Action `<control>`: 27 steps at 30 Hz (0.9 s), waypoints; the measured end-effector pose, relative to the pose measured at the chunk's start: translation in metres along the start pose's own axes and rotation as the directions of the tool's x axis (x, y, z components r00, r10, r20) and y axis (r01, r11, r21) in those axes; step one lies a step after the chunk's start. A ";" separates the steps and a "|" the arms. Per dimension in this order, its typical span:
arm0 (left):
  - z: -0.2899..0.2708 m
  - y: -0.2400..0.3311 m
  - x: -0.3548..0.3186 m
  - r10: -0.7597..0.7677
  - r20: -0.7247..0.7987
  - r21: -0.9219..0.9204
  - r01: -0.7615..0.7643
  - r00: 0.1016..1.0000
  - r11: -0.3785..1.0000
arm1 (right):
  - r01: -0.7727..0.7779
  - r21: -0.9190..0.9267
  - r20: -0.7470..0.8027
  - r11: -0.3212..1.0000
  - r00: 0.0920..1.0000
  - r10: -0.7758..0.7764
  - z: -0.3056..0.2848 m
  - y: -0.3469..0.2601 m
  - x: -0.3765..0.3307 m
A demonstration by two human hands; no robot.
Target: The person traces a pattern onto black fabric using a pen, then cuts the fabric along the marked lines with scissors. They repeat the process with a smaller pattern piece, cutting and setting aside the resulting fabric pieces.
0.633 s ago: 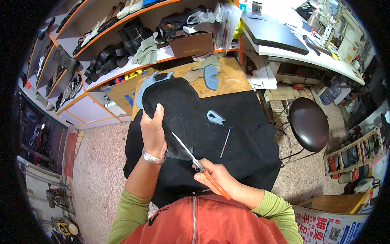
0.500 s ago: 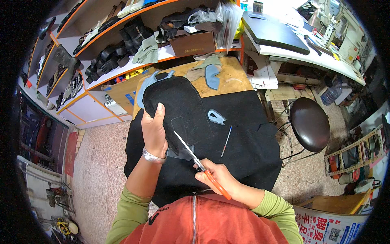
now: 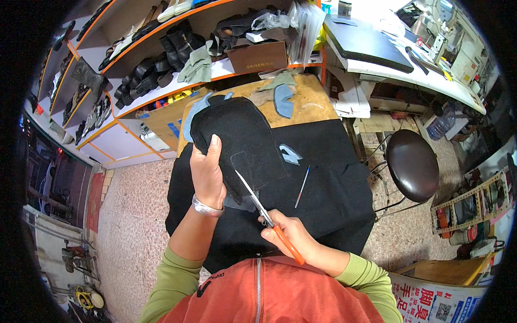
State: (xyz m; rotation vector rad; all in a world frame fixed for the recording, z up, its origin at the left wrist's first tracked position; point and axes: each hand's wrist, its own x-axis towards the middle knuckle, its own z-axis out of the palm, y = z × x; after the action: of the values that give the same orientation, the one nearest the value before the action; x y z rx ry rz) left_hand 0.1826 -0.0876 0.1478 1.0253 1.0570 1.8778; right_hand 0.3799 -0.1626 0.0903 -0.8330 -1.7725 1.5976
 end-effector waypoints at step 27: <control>0.012 -0.014 -0.019 -0.006 -0.046 -0.080 0.002 0.999 0.997 | -0.035 0.084 -0.073 0.996 0.996 0.041 0.004 0.002 0.010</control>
State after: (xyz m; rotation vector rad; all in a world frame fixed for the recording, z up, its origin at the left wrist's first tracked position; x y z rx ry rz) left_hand 0.2040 -0.0947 0.1336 0.9374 1.0016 1.9330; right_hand 0.3706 -0.1575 0.0885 -0.8808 -1.6361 1.6311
